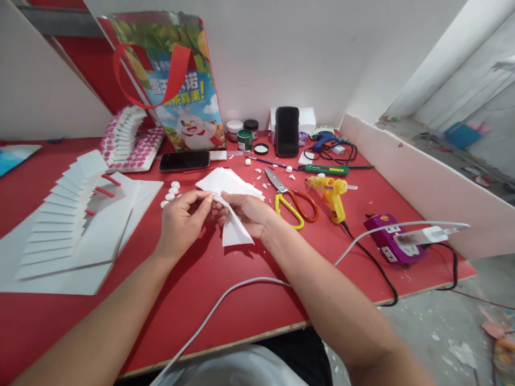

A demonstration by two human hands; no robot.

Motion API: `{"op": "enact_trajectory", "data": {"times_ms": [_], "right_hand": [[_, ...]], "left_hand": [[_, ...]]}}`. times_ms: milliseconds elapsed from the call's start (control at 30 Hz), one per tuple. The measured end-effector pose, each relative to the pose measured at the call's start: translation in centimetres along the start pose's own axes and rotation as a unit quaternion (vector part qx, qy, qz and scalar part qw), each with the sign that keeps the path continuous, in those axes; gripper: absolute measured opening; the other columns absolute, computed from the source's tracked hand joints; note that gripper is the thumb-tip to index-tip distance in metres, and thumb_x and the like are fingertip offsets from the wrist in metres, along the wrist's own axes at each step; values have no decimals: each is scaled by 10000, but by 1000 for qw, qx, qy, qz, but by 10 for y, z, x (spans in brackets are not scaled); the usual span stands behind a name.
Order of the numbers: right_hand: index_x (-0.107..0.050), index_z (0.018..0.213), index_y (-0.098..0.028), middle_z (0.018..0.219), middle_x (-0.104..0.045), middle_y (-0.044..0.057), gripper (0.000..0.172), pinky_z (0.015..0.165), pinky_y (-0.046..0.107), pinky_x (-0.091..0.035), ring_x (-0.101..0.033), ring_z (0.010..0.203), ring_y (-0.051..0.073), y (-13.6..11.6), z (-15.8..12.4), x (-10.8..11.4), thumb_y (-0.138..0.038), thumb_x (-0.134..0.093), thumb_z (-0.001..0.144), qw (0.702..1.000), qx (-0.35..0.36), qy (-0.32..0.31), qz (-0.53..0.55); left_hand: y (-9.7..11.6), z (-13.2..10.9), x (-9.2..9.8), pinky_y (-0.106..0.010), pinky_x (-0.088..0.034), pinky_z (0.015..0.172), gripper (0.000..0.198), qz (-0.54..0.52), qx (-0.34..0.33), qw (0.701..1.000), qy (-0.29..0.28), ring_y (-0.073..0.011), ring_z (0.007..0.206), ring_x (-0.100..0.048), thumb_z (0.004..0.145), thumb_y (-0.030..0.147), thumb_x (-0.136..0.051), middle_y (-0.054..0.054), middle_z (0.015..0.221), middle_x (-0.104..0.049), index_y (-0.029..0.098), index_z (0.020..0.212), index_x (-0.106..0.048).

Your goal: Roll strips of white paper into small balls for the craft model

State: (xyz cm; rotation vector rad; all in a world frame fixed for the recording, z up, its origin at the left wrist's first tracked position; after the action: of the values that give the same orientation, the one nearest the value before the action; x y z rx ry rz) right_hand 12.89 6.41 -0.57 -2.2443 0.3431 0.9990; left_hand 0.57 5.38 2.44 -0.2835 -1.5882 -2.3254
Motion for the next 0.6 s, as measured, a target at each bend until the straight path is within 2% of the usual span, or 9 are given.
{"op": "enact_trajectory", "data": {"times_ms": [67,200,367,533,600], "right_hand": [[-599,839,-103,668,-560,3,279,522,187,-498,-481,503,66,1,-2,-3,-180,-419,1038,1000,-20,-12,13],[-619,906,-106,666,-581,14,236,585,231,-554,-557,560,102,0,-4,-4,-158,-422,1026,1000,-21,-11,-10],[-606,857,-103,718,-600,19,246,504,166,-474,-507,517,61,-3,-5,-5,-148,-438,1029,999,-5,-54,-5],[-598,868,-109,704,-582,13,249,546,181,-513,-550,556,75,-1,-3,-3,-221,-457,1040,998,-35,-48,36],[-601,887,-107,698,-588,12,214,558,182,-523,-576,576,82,-1,-2,-1,-178,-460,1032,998,-37,-43,34]], "left_hand": [[2,-1,0,-260,-582,686,154,-13,-4,1000,4,-156,709,-713,922,280,-617,-34,814,-753,166,911,-719],[3,-2,1,-270,-584,644,159,-34,0,999,5,-153,663,-697,930,304,-619,-34,816,-748,181,920,-719],[4,0,2,-275,-587,674,139,-33,-10,999,4,-156,694,-693,923,286,-628,-28,799,-747,183,910,-721],[0,-1,-2,-291,-607,679,154,-99,31,995,-2,-175,726,-715,909,322,-650,-43,813,-752,182,896,-715],[-1,-2,-5,-304,-610,682,170,-133,45,990,-16,-172,699,-710,913,332,-646,-42,797,-744,174,910,-711]]}}
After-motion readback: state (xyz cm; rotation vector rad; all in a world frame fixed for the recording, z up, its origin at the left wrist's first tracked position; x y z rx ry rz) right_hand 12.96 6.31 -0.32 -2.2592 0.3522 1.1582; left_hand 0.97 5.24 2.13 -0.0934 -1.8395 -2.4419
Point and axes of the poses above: each hand's wrist, its own z-axis towards the middle knuckle, its own x-axis out of the back of the hand, y = z × x, the point moved 6 cm from there along z, towards the middle knuckle
